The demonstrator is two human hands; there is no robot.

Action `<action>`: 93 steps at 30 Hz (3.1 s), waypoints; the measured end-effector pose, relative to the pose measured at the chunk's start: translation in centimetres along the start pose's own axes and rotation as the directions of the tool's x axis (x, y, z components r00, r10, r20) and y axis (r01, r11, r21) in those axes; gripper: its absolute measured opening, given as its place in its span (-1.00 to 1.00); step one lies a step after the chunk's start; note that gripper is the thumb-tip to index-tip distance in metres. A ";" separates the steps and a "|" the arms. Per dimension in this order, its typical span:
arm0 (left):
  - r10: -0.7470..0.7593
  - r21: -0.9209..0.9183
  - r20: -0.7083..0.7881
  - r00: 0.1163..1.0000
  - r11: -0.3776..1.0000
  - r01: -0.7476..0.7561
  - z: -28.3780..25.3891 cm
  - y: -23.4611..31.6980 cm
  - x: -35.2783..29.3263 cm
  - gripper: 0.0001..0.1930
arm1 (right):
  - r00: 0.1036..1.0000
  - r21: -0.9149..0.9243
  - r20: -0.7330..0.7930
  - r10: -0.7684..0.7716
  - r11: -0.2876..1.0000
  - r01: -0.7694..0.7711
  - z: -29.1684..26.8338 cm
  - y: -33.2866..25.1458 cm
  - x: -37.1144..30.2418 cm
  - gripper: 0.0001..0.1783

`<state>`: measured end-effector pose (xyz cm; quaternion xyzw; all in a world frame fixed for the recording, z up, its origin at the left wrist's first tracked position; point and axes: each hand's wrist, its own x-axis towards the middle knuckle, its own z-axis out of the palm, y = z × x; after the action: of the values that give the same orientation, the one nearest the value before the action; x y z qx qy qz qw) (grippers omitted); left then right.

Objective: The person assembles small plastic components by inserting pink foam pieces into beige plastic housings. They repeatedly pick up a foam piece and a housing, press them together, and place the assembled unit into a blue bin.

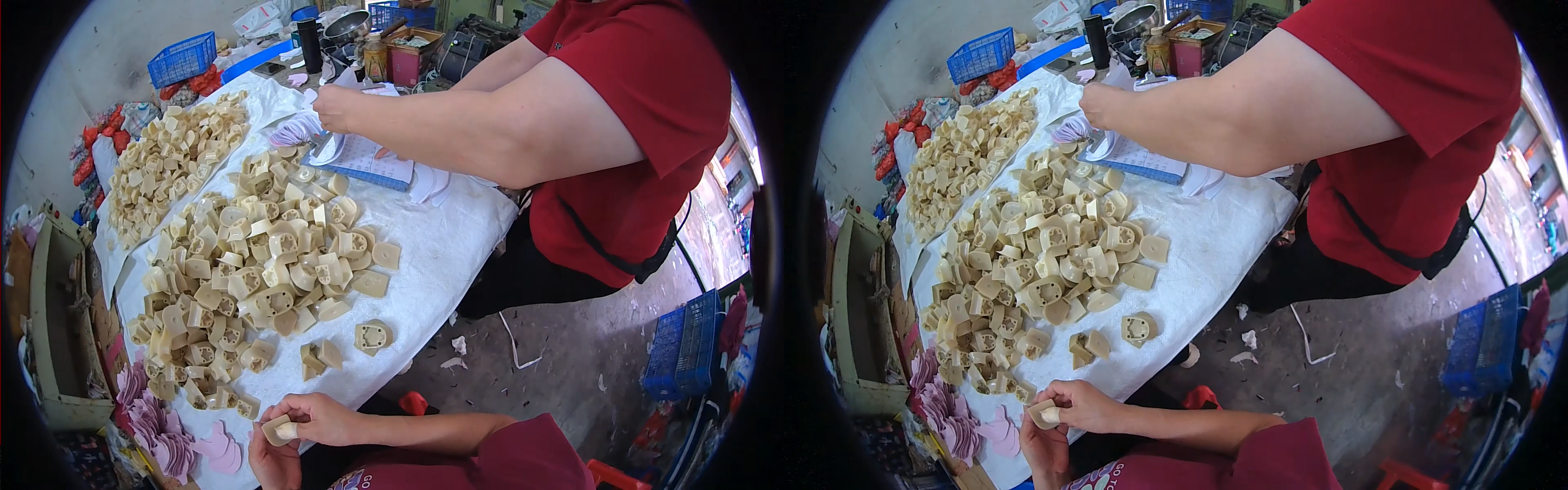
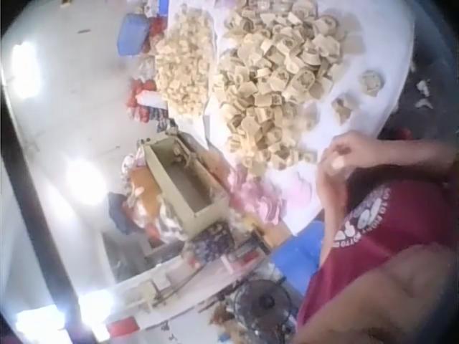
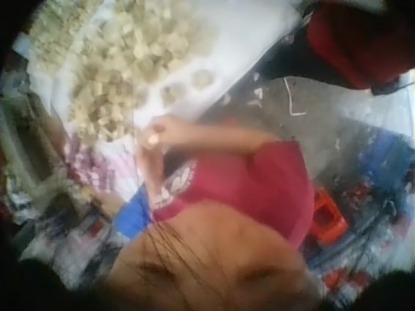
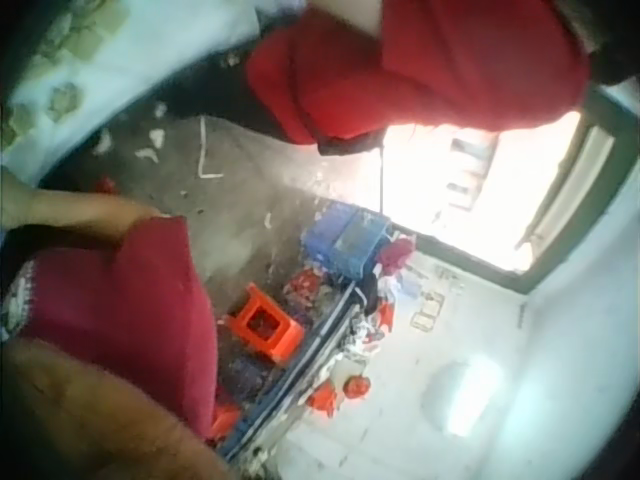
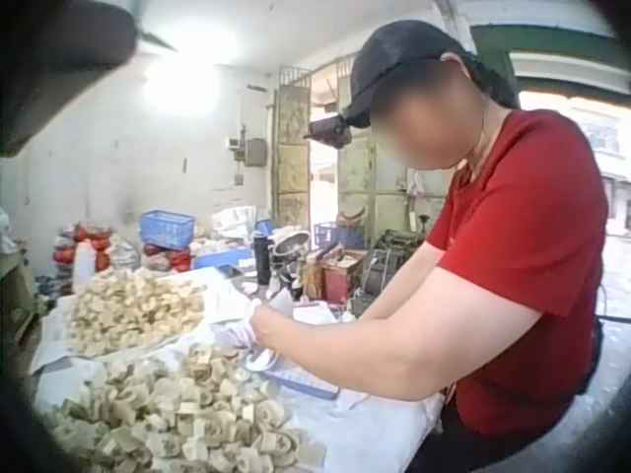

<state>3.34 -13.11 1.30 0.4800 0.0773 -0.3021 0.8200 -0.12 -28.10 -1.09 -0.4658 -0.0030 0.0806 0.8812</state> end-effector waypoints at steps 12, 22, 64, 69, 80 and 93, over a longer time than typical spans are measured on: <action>-0.001 0.023 0.032 0.999 1.000 0.000 0.2 0.0 0.0 -0.60 | 0.999 -0.025 0.006 -0.031 0.999 0.032 0.0 -0.1 -0.1 -0.68; 0.004 0.034 0.006 1.000 0.999 -0.004 0.4 -0.1 0.0 -0.61 | 1.000 -0.055 -0.008 0.005 0.998 -0.005 0.1 -0.6 -0.3 -0.70; -0.011 0.054 0.029 1.000 0.999 0.009 0.4 -0.1 -0.1 -0.56 | 0.997 0.012 0.022 0.080 0.997 -0.080 -0.2 0.2 -0.1 -0.63; -0.025 0.077 0.045 0.999 0.997 0.021 0.3 0.0 -0.1 -0.54 | 0.997 0.023 0.025 0.080 0.997 -0.080 -0.1 0.1 -0.2 -0.64; -0.037 0.088 0.020 0.999 0.995 0.035 -0.1 -0.1 0.0 -0.53 | 0.998 0.040 0.034 0.059 0.997 -0.060 0.0 0.2 -0.2 -0.65; -0.045 0.102 0.028 0.999 0.994 0.042 0.2 0.3 -0.2 -0.53 | 0.993 0.056 0.041 0.112 0.992 -0.115 0.0 0.2 0.0 -0.65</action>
<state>3.30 -13.11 1.70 0.5145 0.0598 -0.3309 0.7888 -0.15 -27.96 -1.21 -0.4376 0.0093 0.1395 0.8883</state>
